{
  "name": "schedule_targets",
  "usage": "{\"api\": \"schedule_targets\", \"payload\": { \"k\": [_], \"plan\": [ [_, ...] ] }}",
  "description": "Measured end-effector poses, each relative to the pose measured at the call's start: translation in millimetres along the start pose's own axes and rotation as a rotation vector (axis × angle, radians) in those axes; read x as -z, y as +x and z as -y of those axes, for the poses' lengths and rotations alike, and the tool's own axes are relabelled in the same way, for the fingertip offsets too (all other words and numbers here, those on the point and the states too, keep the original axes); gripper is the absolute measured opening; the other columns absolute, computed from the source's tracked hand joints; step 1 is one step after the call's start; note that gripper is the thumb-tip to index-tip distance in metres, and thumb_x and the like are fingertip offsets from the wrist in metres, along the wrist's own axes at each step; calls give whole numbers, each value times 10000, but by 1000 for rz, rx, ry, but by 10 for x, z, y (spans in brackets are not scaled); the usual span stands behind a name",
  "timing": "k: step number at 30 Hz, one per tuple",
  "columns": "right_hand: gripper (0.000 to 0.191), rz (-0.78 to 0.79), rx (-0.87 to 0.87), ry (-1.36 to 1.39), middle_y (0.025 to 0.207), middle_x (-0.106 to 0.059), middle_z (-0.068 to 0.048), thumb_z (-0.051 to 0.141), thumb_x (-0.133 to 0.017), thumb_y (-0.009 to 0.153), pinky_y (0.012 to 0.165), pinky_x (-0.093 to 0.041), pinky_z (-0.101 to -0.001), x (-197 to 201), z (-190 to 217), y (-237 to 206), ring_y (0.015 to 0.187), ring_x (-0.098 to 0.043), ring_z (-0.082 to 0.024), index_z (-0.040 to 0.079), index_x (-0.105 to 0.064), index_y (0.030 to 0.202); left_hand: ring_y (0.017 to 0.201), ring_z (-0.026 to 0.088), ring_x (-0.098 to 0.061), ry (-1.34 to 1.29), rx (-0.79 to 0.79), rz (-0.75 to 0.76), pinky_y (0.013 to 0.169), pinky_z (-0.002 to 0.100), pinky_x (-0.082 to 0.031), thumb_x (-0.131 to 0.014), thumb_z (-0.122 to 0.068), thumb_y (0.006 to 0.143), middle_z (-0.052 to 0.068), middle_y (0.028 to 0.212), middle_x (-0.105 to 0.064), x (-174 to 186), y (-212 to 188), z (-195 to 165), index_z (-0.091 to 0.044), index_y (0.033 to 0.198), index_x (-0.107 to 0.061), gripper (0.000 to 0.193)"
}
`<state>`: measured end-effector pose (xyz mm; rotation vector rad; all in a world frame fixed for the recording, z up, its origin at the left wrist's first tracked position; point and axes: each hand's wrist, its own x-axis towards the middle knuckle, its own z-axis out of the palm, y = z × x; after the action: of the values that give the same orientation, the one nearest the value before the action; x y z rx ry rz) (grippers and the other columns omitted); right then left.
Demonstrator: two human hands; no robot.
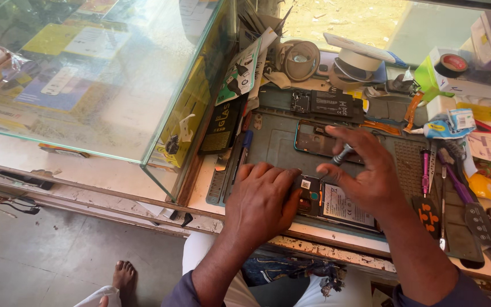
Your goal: The person uses a screwdriver to remove screws from the back of a disassembled smartphone. They then use a metal spudger to pry and lift a component near the battery area. The person continues to unscrew and adjust internal parts of the phone on a cluttered workbench.
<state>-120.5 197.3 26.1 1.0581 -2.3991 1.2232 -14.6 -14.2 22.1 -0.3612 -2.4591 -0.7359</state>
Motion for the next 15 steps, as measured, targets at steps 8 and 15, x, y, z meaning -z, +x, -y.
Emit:
{"api": "schedule_targets", "payload": {
  "k": [8,15],
  "plan": [
    [705,88,29,267,1277,-692,-144,-90,-654,908,995,-563,-346,17,-2,-79,1220,-662,-189,112,-419,1542,971,266,-651,-5,-2,2,903,428,-425,-687,-236,922,72,986,-732,-7,0,19,-89,1163,-696,283],
    [746,125,-49,474,1293,-699,-167,-105,-532,946,1029,-565,-386,6,9,-91,1205,-699,-238,112,-300,1621,966,268,-651,12,7,23,906,435,-425,-696,-243,909,74,975,-732,-11,3,17,-91,1164,-701,298]
  ]
}}
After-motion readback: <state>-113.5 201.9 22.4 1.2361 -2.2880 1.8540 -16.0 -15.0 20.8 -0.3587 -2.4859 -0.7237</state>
